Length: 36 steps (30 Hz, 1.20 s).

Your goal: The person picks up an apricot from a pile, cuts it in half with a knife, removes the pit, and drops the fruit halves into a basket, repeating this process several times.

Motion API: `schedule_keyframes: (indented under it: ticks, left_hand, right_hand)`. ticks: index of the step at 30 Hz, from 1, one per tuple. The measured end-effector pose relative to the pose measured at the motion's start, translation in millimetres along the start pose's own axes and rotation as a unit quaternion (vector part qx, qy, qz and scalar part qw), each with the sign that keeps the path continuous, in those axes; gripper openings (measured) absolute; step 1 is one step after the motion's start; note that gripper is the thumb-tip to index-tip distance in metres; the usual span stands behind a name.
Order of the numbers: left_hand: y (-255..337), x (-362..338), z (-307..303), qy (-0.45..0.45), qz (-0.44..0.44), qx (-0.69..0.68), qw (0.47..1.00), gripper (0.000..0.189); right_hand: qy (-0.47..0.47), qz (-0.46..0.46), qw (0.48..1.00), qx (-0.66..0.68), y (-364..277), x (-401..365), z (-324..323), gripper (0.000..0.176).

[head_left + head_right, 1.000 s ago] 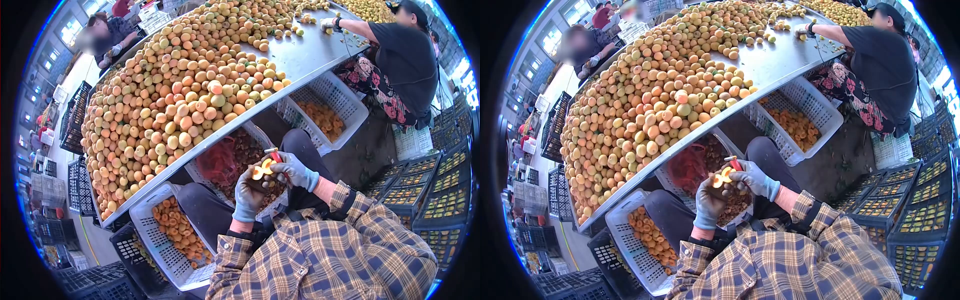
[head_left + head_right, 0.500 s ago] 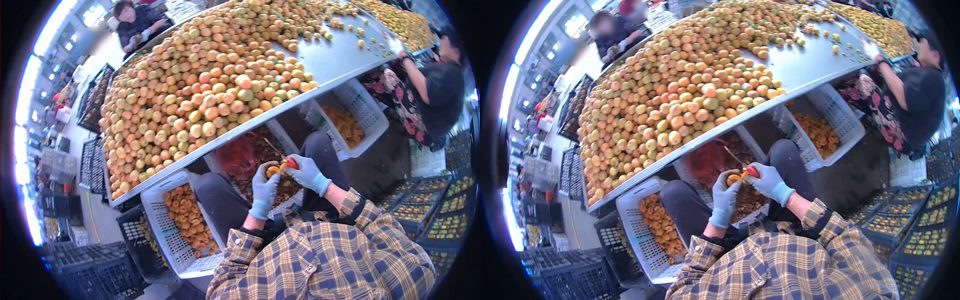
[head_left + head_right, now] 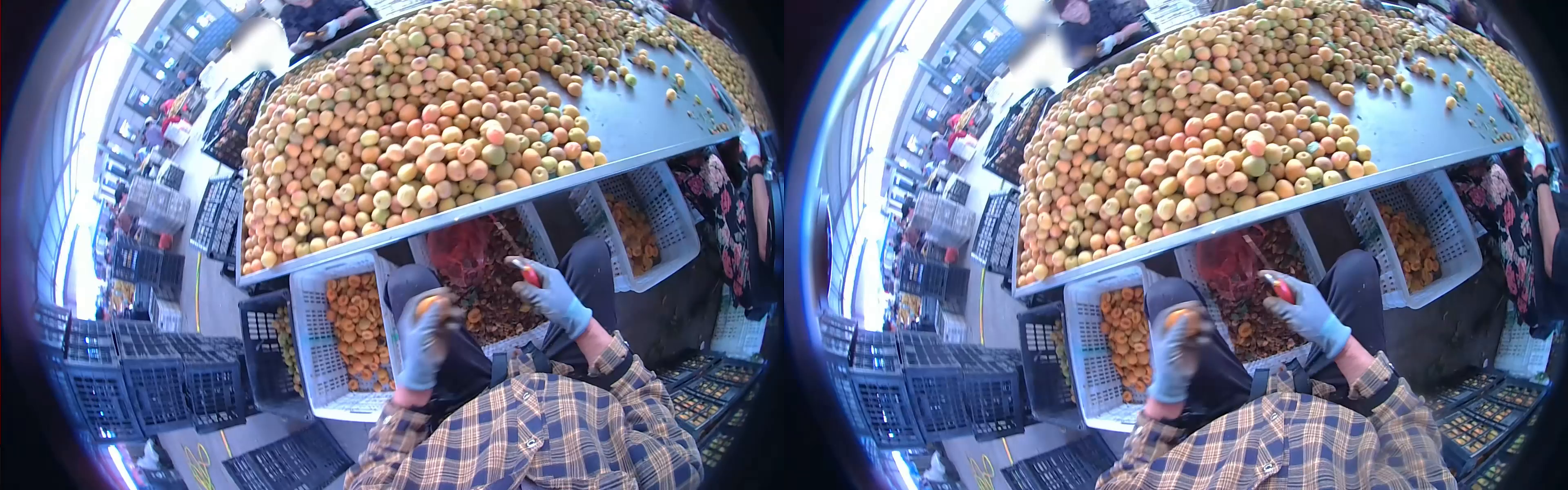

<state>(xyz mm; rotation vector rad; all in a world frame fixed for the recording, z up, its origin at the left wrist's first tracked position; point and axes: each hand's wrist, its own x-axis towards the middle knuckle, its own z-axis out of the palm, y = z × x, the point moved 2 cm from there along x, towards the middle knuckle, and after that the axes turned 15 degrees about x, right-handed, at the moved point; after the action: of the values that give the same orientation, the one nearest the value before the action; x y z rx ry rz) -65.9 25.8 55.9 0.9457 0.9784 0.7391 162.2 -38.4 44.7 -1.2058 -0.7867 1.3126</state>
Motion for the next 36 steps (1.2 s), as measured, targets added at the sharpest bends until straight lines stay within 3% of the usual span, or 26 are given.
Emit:
schedule_keyframes:
  ticks: [1, 2, 3, 4, 5, 6, 7, 9, 11, 13, 16, 17, 18, 19, 20, 21, 22, 23, 24, 26, 27, 32, 36]
  left_hand:
    - [15.5, -5.4, -20.5, 0.07, 0.05, 0.044, 0.995, 0.021]
    - [14.1, -2.4, -56.9, 0.171, 0.139, 0.214, 0.952, 0.024]
    - [23.7, 2.6, -79.0, 0.264, 0.223, 0.372, 0.861, 0.027]
    - [30.6, 4.1, -95.9, 0.342, 0.237, 0.561, 0.716, 0.031]
    - [43.7, 5.1, -98.6, 0.401, 0.238, 0.712, 0.526, 0.036]
    - [54.0, 12.4, -97.0, 0.402, 0.266, 0.72, 0.498, 0.04]
    - [60.9, 26.4, -92.7, 0.406, 0.273, 0.717, 0.497, 0.04]
    - [71.6, 70.2, -82.8, 0.246, 0.241, 0.61, 0.714, 0.036]
    - [71.6, 130.6, -72.1, 0.183, 0.256, 0.599, 0.736, 0.035]
    - [78.5, 181.7, -48.5, 0.159, 0.323, 0.592, 0.722, 0.036]
    - [64.1, 242.5, -35.8, 0.126, 0.204, 0.733, 0.637, 0.045]
    - [61.9, 251.1, -35.6, 0.125, 0.173, 0.772, 0.599, 0.047]
    - [63.7, 253.4, -40.2, 0.095, 0.126, 0.694, 0.702, 0.047]
    - [61.1, 251.2, -46.3, 0.118, 0.255, 0.661, 0.695, 0.044]
    - [65.5, 234.1, -43.9, 0.063, 0.207, 0.522, 0.825, 0.041]
    - [75.9, 209.0, -36.2, 0.008, 0.147, 0.363, 0.92, 0.039]
    - [78.7, 185.6, -28.0, -0.056, 0.128, 0.223, 0.965, 0.04]
    - [76.4, 162.2, -18.4, -0.113, 0.103, 0.075, 0.985, 0.041]
    - [66.9, 141.6, -5.5, -0.147, 0.076, -0.045, 0.985, 0.046]
    - [46.8, 103.7, 21.0, -0.19, 0.049, -0.113, 0.974, 0.05]
    - [33.7, 92.6, 31.1, -0.204, 0.03, -0.132, 0.969, 0.051]
    - [-16.8, 64.8, 65.9, -0.228, -0.003, -0.07, 0.971, 0.057]
    - [-28.3, 56.6, 75.1, -0.28, -0.039, -0.026, 0.959, 0.053]
  right_hand:
    - [0.029, 0.055, 0.992, 0.11, 7.1, -3.9, -13.7, 0.043]
    - [0.05, 0.054, 0.99, 0.122, 4.3, -8.2, -21.8, 0.038]
    - [0.069, 0.054, 0.987, 0.135, 2.0, -12.2, -26.7, 0.033]
    - [0.072, 0.053, 0.986, 0.139, 7.6, -13.8, -28.7, 0.033]
    - [0.078, 0.064, 0.979, 0.175, 16.3, -13.3, -28.9, 0.029]
    - [0.084, 0.072, 0.971, 0.21, 20.9, -12.7, -26.8, 0.025]
    - [0.069, 0.091, 0.975, 0.19, 18.4, -13.8, -22.6, 0.015]
    - [0.052, 0.078, 0.989, 0.115, 29.8, -11.7, -15.2, 0.016]
    - [0.029, 0.078, 0.993, 0.087, 38.3, -12.0, -11.8, 0.018]
    - [0.025, 0.085, 0.994, 0.062, 42.1, -16.1, -13.3, 0.024]
    - [0.038, 0.103, 0.99, 0.088, 34.5, -22.5, -16.9, 0.025]
    - [0.052, 0.025, 0.998, -0.008, 34.3, -23.2, -20.0, 0.026]
    - [0.066, -0.053, 0.991, -0.102, 32.9, -25.2, -22.1, 0.027]
    - [0.073, -0.051, 0.991, -0.098, 32.6, -27.5, -24.0, 0.027]
    - [0.089, -0.064, 0.989, -0.098, 31.1, -29.4, -25.7, 0.028]
    - [0.104, -0.076, 0.987, -0.098, 28.7, -30.4, -26.8, 0.029]
    - [0.102, 0.048, 0.993, 0.036, 25.2, -33.4, -26.6, 0.028]
    - [0.104, 0.054, 0.992, 0.042, 16.9, -34.0, -24.4, 0.028]
    - [0.068, 0.033, 0.993, 0.089, 8.1, -34.1, -19.3, 0.027]
    - [0.002, -0.055, 0.985, 0.161, 13.7, -33.2, -8.7, 0.023]
    - [-0.029, -0.081, 0.993, 0.083, 4.1, -35.3, -7.0, 0.022]
    - [0.005, -0.016, 1.0, 0.022, 10.8, -48.6, -14.9, 0.026]
    - [0.02, -0.027, 0.996, -0.078, -3.4, -63.8, -24.0, 0.027]
